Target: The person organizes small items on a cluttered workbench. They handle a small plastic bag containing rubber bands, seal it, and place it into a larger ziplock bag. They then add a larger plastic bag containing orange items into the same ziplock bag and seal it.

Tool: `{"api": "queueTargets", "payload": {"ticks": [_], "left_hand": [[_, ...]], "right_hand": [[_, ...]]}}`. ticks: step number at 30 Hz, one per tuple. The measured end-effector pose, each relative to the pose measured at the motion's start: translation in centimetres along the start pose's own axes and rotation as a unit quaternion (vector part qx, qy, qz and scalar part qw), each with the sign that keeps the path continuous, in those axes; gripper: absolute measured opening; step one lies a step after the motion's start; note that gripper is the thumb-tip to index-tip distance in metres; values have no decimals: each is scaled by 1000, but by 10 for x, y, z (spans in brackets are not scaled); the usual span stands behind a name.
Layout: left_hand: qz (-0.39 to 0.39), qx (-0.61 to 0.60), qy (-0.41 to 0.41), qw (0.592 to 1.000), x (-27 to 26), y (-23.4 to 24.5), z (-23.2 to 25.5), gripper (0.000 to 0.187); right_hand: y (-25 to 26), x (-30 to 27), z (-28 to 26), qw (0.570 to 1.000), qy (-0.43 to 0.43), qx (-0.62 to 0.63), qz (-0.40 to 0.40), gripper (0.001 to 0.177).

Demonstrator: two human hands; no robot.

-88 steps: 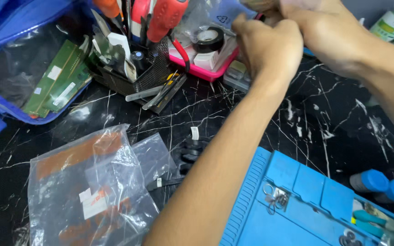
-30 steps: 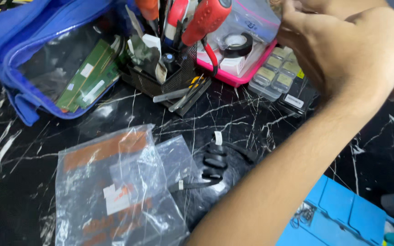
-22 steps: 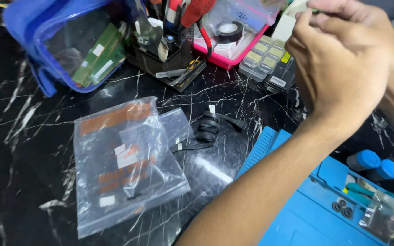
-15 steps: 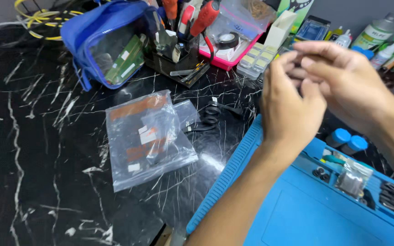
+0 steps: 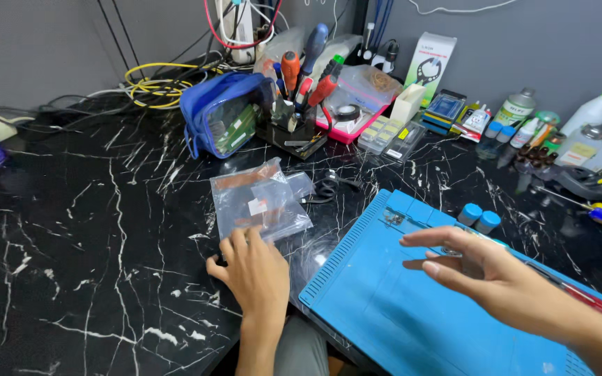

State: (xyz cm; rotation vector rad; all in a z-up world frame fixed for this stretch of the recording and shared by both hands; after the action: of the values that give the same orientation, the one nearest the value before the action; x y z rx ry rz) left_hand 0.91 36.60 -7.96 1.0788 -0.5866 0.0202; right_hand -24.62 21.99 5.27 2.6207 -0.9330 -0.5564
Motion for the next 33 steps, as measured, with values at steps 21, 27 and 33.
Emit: {"api": "queueTargets", "payload": {"ticks": [21,27,33], "left_hand": [[-384,-610,-52,691,-17,151,97,37],[-436,-627,-8,645,-36,120,116,25],[-467,-595,17,654,-54,99,134,14]], "right_hand": [[27,-70,31,969,-65,150,187,57],[50,-81,90,944,0,275,184,39],[63,-102,107,954,-18,219,205,34]]}}
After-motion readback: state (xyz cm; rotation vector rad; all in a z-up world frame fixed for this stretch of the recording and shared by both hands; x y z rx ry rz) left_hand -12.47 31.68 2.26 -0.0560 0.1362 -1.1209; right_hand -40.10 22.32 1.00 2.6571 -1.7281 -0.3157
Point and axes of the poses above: each hand's wrist, its own x-axis towards the middle knuckle, its own y-axis out of the back of the hand, z = x × y, the point moved 5 cm from there along x, towards the middle knuckle, and after that the axes turned 2 degrees about y, right-handed, at the moved point
